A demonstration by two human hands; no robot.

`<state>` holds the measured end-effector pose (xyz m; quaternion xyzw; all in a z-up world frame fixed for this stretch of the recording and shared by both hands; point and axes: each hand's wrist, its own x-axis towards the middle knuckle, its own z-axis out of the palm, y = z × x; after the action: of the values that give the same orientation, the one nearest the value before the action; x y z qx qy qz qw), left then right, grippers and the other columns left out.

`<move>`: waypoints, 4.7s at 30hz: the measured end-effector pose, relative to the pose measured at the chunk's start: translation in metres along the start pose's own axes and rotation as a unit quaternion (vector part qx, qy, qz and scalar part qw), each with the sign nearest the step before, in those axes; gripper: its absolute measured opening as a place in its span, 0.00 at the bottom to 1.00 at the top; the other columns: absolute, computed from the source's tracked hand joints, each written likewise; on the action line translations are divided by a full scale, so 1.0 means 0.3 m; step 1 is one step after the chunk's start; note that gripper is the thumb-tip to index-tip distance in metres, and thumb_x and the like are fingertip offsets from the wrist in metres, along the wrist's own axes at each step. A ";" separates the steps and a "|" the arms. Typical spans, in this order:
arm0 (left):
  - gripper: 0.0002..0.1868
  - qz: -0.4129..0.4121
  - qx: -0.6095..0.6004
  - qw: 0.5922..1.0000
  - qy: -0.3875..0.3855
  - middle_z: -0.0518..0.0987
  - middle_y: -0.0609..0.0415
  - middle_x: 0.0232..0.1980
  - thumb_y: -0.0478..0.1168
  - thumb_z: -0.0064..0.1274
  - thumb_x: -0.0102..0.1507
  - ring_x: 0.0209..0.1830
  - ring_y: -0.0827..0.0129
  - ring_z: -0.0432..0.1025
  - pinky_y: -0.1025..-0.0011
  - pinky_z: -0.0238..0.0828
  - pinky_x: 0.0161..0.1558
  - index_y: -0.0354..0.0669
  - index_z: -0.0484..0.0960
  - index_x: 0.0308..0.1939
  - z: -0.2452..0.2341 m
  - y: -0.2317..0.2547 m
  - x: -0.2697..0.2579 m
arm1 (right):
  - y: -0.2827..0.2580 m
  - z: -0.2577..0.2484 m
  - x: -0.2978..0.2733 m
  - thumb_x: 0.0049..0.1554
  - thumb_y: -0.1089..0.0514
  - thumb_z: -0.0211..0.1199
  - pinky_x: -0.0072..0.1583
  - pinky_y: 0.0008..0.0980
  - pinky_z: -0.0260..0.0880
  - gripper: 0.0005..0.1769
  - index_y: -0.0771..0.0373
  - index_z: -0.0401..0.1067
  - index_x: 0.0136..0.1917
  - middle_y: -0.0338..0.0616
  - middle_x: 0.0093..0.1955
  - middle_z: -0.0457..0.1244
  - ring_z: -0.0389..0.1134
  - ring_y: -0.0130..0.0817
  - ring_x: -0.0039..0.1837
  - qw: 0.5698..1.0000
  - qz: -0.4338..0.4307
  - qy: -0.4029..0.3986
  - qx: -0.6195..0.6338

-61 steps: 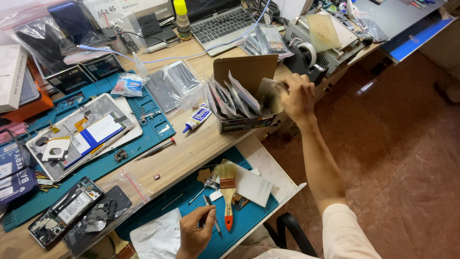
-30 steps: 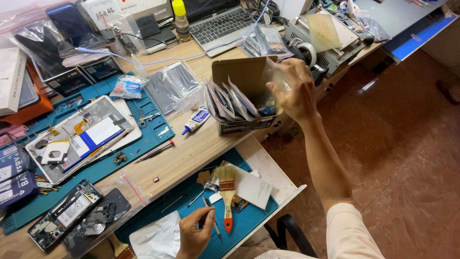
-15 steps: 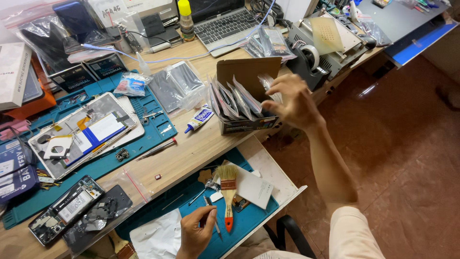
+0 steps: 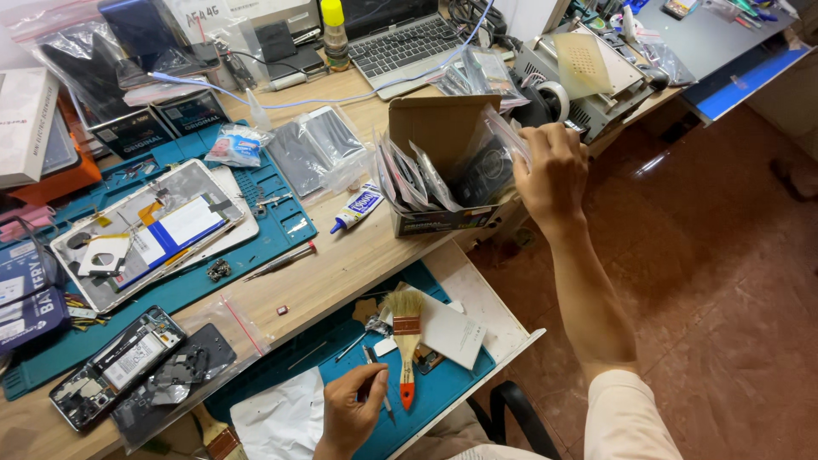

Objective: The person handles a disassembled smartphone and its internal components on a cluttered workbench. They use tweezers to manipulate small parts and retrieve a new phone casing from a box of spare parts, then proceed to assemble the device.

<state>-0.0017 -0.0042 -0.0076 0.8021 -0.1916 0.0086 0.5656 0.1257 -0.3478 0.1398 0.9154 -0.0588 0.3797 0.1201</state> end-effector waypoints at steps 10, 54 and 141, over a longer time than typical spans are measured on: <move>0.08 0.016 0.005 1.000 -0.002 0.79 0.57 0.23 0.40 0.49 0.56 0.16 0.78 0.68 0.81 0.64 0.16 0.42 0.81 0.31 -0.002 0.006 0.001 | -0.080 -0.086 0.017 0.49 0.71 0.66 0.49 0.30 0.72 0.13 0.71 0.72 0.49 0.52 0.44 0.67 0.70 0.37 0.45 0.918 -0.076 -0.019 0.388; 0.08 0.034 -0.008 0.999 0.008 0.81 0.56 0.25 0.40 0.49 0.57 0.17 0.77 0.69 0.81 0.65 0.17 0.42 0.82 0.32 -0.019 0.015 -0.009 | -0.156 -0.136 0.004 0.59 0.55 0.49 0.28 0.27 0.65 0.08 0.60 0.61 0.40 0.41 0.33 0.60 0.62 0.30 0.29 0.377 0.295 0.000 0.878; 0.44 -0.051 -0.843 0.425 -0.325 0.66 0.27 0.53 0.60 0.41 0.59 0.47 0.49 0.71 0.62 0.73 0.47 0.31 0.47 0.66 -0.129 -0.019 0.054 | -0.713 -0.067 -0.337 0.50 0.61 0.58 0.45 0.20 0.57 0.11 0.72 0.69 0.44 0.47 0.41 0.62 0.58 0.23 0.43 0.391 0.170 -0.308 0.851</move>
<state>0.0230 0.0280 0.0049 -0.1236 -0.2313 -0.4477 0.8549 0.0832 -0.1345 0.0444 0.5669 0.1075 -0.0632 -0.8143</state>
